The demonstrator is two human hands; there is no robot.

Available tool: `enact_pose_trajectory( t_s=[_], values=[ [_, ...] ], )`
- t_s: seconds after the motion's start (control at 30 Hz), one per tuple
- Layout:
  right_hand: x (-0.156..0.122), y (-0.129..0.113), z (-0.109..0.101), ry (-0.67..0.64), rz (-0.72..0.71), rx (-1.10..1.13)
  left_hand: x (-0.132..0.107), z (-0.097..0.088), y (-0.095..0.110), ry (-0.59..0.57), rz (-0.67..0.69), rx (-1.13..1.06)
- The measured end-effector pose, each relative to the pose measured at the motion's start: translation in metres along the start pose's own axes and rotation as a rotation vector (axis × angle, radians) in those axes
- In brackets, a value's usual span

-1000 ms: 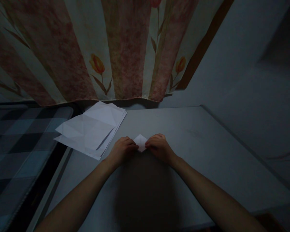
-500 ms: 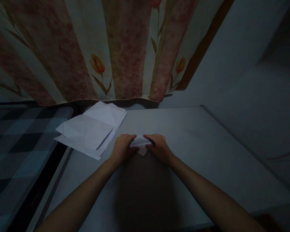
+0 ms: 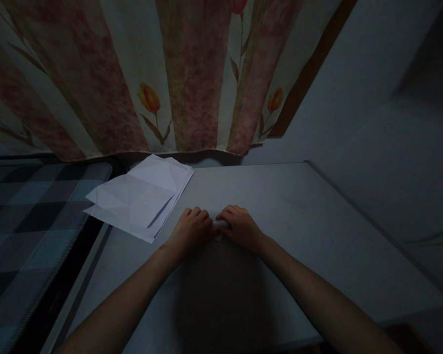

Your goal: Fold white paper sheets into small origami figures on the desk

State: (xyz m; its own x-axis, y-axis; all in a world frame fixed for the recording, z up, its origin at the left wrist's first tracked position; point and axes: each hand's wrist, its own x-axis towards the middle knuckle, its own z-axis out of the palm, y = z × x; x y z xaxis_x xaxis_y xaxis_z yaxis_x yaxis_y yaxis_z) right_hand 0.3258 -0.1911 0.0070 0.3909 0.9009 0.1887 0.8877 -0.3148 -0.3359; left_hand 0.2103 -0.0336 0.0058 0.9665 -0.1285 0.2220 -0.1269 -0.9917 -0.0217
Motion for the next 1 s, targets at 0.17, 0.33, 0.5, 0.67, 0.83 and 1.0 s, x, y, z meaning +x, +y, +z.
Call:
enact_pose_trajectory(
  t_s=[0.17,0.33,0.5,0.67,0.83,1.0],
  values=[
    [0.002,-0.002,0.0,-0.076,0.086,0.096,0.0,0.005,-0.004,-0.007,-0.033,-0.112],
    [0.001,-0.001,0.002,-0.091,0.051,0.112,0.0,0.006,-0.005,0.009,-0.057,-0.237],
    [-0.001,-0.002,-0.005,-0.013,0.002,0.304,-0.001,0.01,-0.01,0.091,-0.258,-0.71],
    [-0.002,0.002,-0.016,-0.043,0.057,0.622,0.0,0.008,-0.017,0.207,-0.567,-1.274],
    [-0.001,0.005,-0.019,0.019,0.267,0.866,0.003,0.005,-0.024,0.293,-0.638,-1.479],
    [0.0,0.002,-0.016,0.2,0.285,0.91,0.005,0.006,-0.023,0.262,-0.616,-1.39]
  ],
)
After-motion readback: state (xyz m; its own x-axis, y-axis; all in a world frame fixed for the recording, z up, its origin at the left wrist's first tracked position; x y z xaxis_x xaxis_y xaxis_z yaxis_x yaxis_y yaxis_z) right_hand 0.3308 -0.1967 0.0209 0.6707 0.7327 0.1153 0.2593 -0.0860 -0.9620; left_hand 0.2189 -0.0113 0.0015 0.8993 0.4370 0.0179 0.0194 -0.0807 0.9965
